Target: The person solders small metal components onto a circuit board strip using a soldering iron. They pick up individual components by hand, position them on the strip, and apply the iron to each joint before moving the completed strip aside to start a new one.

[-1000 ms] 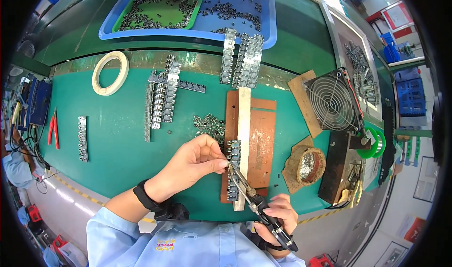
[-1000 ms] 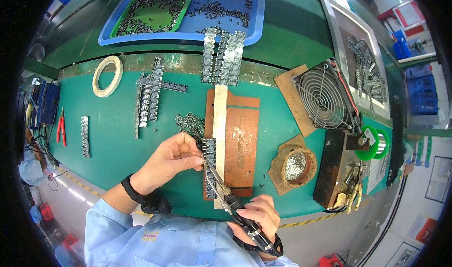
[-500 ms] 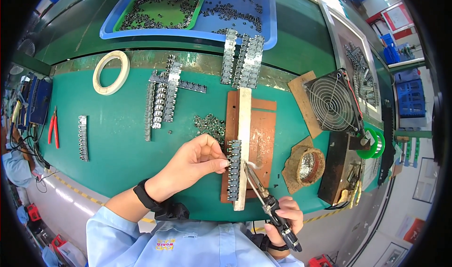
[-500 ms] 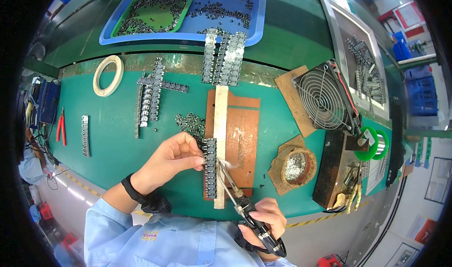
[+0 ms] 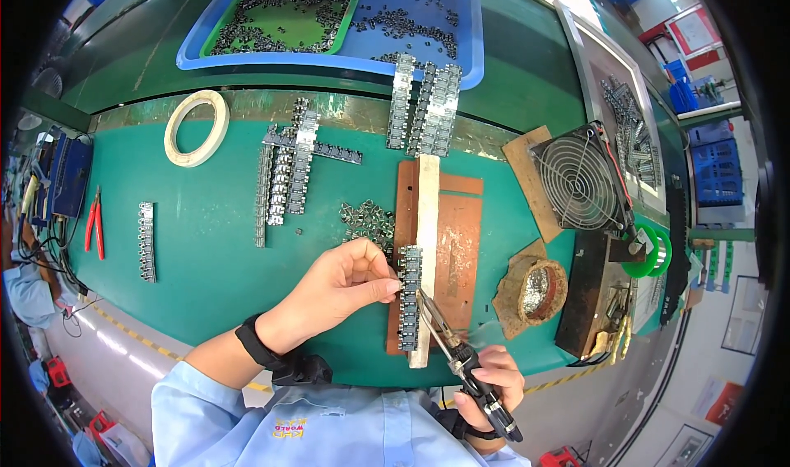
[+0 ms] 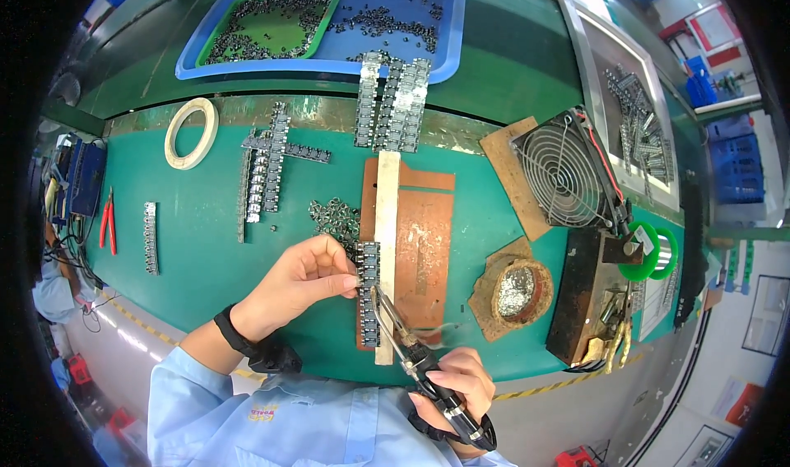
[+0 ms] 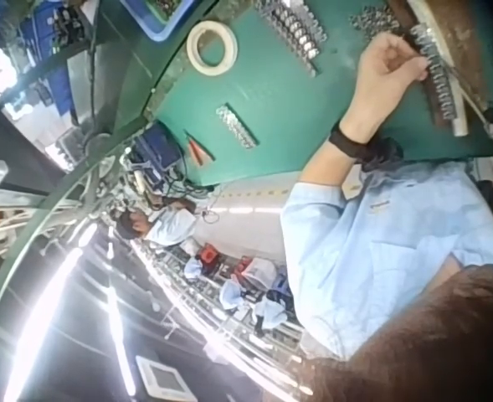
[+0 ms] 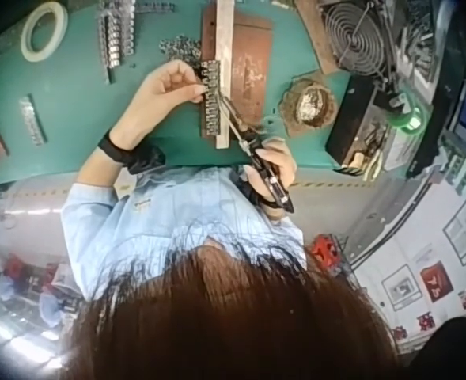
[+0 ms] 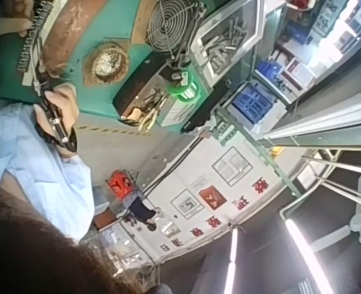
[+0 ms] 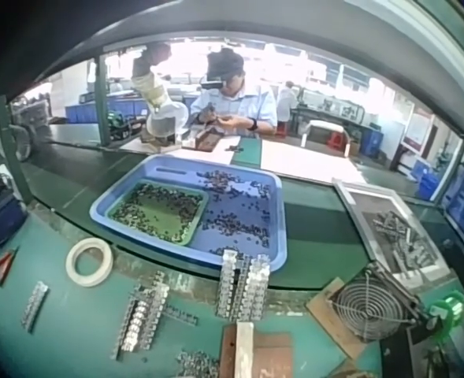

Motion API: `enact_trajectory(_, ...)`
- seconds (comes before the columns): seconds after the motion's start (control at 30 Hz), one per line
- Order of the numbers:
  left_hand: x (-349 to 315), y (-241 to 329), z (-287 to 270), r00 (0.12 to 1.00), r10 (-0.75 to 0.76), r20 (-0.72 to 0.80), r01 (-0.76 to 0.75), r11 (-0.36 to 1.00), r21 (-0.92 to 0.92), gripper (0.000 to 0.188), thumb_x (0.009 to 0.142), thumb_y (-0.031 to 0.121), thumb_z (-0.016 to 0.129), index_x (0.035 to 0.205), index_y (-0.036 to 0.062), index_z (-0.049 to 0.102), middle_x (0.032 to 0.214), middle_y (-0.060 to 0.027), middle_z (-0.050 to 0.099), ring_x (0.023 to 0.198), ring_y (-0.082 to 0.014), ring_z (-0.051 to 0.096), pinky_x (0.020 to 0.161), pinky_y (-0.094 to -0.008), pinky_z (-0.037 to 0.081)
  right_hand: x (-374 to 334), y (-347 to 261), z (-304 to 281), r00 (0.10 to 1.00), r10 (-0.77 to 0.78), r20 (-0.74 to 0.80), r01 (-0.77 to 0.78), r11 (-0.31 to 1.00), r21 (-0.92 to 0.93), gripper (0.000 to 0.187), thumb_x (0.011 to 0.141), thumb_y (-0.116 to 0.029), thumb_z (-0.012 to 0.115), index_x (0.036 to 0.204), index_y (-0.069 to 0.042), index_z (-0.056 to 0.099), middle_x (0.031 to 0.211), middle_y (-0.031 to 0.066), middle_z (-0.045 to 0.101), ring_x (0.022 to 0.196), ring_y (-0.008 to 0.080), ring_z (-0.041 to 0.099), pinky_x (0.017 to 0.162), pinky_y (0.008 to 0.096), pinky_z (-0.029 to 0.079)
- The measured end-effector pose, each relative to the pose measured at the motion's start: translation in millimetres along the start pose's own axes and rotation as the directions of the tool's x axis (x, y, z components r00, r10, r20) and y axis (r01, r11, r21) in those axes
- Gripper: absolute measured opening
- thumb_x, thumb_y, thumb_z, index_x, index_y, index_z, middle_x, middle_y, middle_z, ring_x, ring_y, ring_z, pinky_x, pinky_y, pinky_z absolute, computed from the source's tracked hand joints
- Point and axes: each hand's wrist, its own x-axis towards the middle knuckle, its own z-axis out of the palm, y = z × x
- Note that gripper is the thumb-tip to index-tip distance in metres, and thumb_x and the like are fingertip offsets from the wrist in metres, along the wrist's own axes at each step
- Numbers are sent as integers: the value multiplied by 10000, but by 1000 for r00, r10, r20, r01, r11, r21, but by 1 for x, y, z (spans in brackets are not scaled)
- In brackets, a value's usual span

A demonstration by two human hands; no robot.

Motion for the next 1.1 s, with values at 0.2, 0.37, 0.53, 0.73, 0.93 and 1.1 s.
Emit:
enact_trajectory(0.2,0,0,0,1000,-3,-10,3,1000,6,117,822,46,586,857,46,475,850,-35,580,773,-92,562,713,-222,456,1,0,2,1000,-4,24,5,1000,-21,401,569,-80,774,901,-35,552,707,95,522,622,238,515,546,328,422)
enact_trajectory(0.37,-1,0,0,1000,1,-13,0,1000,20,101,827,56,583,861,43,489,844,-28,580,774,-88,562,714,-219,453,4,1,4,998,-15,58,16,1000,-19,400,574,-76,772,906,-36,553,708,92,523,620,234,515,546,323,422)
enact_trajectory(0.53,-1,2,0,1000,-14,5,13,999,48,82,833,67,576,866,36,507,844,-22,580,779,-83,561,720,-213,449,4,2,5,998,-9,59,10,1000,-18,396,578,-82,772,906,-36,555,709,91,524,616,236,515,547,321,422)
enact_trajectory(0.73,-1,3,0,1000,-20,-1,20,998,62,83,833,71,576,874,32,515,840,-19,581,782,-80,561,719,-209,445,4,4,6,998,-4,58,6,1000,-24,387,579,-90,773,898,-37,560,701,94,526,609,238,516,542,315,423)
enact_trajectory(0.93,-1,3,0,1000,-28,5,28,998,61,83,834,74,576,876,33,518,831,-17,583,778,-77,561,717,-208,445,6,3,6,998,-9,56,10,999,-34,379,577,-93,773,888,-38,564,695,93,527,600,236,516,538,314,424)
enact_trajectory(1.1,-1,4,0,999,-34,-2,34,998,62,79,833,71,574,876,34,519,828,-16,585,778,-76,561,716,-208,445,5,4,6,998,-15,60,17,999,-38,376,574,-88,771,885,-38,566,695,90,527,595,235,516,535,314,423)
